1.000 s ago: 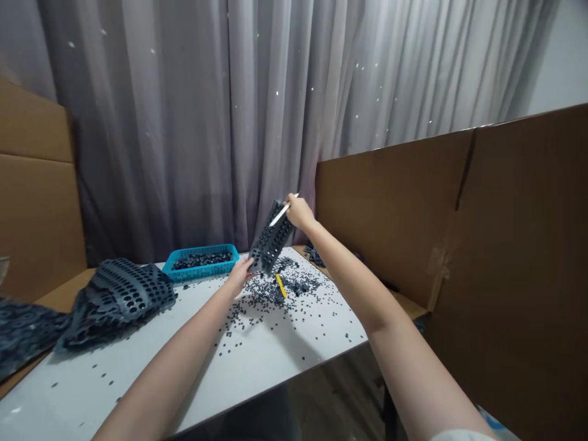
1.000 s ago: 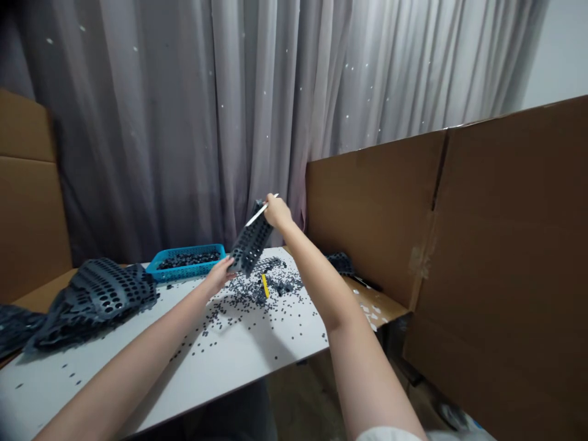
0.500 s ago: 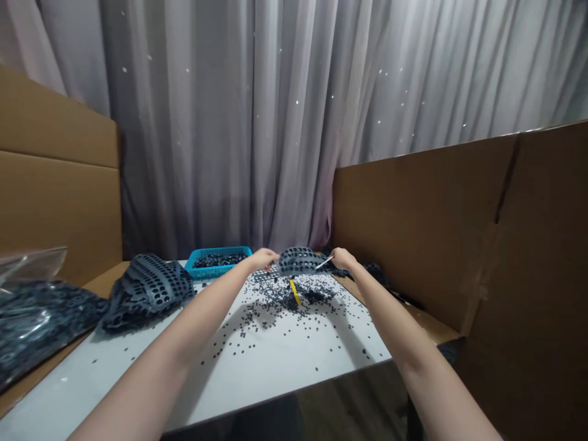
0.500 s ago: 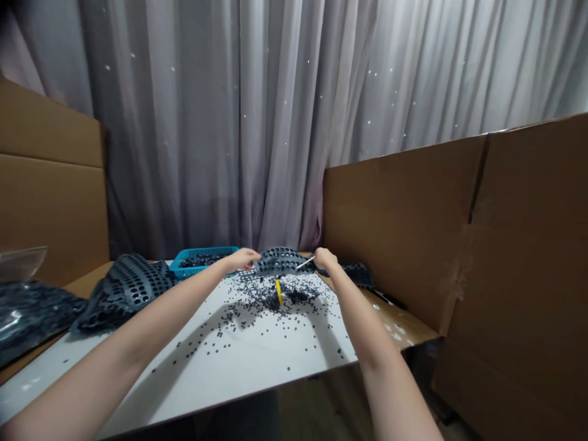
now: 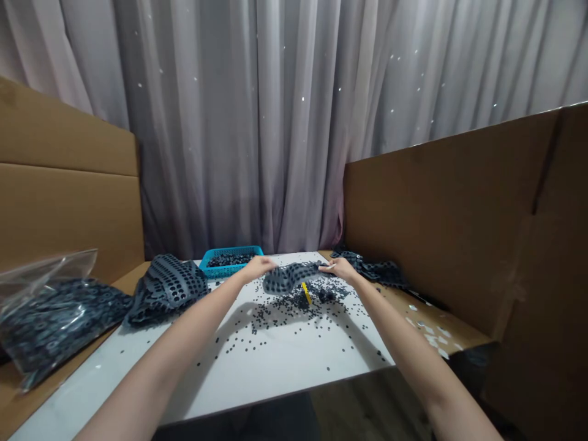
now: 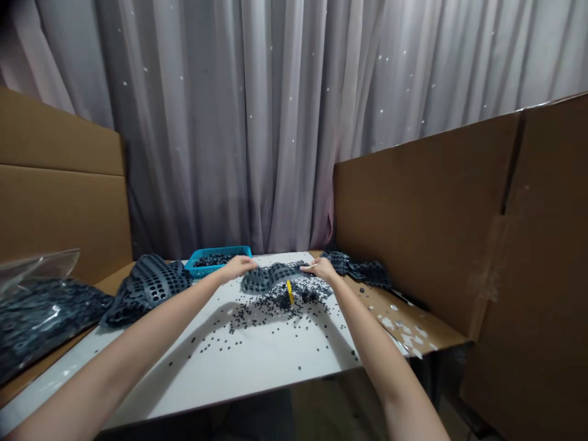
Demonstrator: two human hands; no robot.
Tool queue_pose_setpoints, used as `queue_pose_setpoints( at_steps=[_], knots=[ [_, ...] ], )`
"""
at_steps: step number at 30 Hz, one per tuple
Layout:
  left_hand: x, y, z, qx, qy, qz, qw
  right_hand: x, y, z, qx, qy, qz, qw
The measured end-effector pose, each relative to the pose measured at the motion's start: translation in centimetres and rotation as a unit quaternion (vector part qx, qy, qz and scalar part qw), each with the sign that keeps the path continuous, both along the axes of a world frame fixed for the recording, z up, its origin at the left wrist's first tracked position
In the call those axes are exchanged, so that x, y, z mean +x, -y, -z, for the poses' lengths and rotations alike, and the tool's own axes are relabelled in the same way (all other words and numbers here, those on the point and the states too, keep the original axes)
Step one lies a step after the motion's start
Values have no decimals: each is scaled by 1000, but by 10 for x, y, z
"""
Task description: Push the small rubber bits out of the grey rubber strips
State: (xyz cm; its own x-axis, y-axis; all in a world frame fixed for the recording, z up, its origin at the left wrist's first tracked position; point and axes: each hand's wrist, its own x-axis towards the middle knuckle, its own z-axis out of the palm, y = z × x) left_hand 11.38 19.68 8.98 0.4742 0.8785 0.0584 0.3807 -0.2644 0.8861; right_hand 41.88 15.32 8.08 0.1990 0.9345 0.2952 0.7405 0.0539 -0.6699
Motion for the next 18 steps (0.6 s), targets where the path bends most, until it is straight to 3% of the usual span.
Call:
queue_pose_setpoints(
  at_steps=[6, 11, 18],
  knots=[
    [-13, 3, -1, -18, -5, 26, 999, 3, 14, -9, 26, -45, 21, 998],
    [-20, 8, 3, -22, -15, 25, 999, 8, 14, -2, 15, -16, 42, 999],
    [-32, 8, 6, -49, -62, 26, 996, 13, 12, 1, -31, 3, -5, 1000]
  ],
)
